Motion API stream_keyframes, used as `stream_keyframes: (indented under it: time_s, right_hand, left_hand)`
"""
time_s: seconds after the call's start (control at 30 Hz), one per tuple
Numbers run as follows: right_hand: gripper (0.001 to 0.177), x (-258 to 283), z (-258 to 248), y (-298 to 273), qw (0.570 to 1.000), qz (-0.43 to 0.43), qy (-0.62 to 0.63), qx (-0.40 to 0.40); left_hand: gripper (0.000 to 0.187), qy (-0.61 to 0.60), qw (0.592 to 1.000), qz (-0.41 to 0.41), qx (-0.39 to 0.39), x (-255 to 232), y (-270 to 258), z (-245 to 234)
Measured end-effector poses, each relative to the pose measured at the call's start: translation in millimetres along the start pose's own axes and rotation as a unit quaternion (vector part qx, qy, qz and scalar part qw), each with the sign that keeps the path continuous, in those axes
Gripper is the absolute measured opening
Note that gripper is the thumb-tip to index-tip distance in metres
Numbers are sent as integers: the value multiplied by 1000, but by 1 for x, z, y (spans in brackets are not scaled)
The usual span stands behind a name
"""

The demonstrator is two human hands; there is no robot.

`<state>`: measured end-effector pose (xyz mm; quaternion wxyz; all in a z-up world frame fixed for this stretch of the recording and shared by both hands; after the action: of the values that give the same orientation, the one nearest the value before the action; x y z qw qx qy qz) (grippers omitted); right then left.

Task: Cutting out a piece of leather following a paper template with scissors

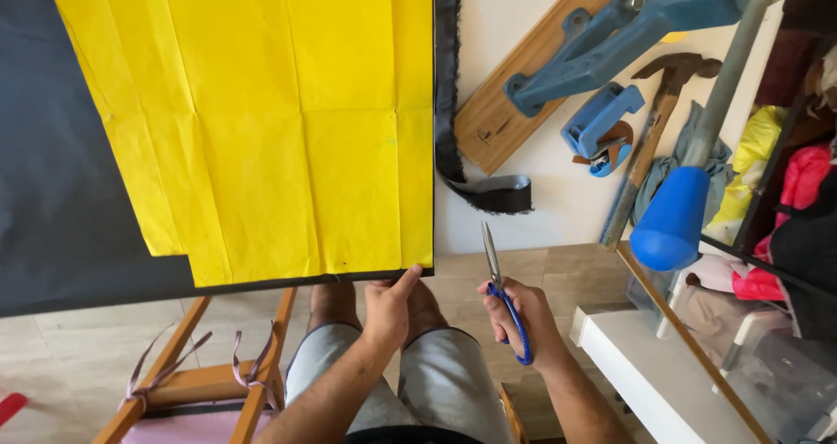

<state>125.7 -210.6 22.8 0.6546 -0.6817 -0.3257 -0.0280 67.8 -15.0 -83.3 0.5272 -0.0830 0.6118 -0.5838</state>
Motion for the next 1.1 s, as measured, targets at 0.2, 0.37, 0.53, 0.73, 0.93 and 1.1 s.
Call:
stream_keyframes:
  time_s: [0.2, 0.37, 0.53, 0.73, 0.93, 1.1]
  right_hand:
    - [30, -18, -9, -5, 997, -66, 27, 43]
    - [30, -34, -10, 1, 995, -72, 0, 75]
    - [29, -11, -1, -6, 987, -70, -102, 101]
    - [36, -19, -18, 2, 968, -29, -214, 127]
    - [40, 10, -13, 26, 932, -32, -287, 219]
    - [33, 11, -1, 56, 878, -27, -363, 310]
  left_hand:
    - [13, 109, 991, 26, 73, 20, -19, -9]
    - [28, 72, 995, 39, 53, 36, -23, -35]
    - [46, -7, 994, 83, 73, 40, -10, -24]
    - [21, -51, 993, 79, 70, 57, 3, -7]
    - [18, -86, 992, 85, -22, 54, -9, -3]
    - [21, -37, 979, 196, -46, 58, -6, -7]
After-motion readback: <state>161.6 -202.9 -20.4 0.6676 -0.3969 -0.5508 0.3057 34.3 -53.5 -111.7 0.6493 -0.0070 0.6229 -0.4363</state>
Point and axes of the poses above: each hand's wrist, its own y-axis towards the middle knuckle, its own z-axis out of the palm, x = y × z, the point moved 9 cm from there along y, towards the middle knuckle, and after that the axes turned 12 degrees about z, right-handed, at the moved point
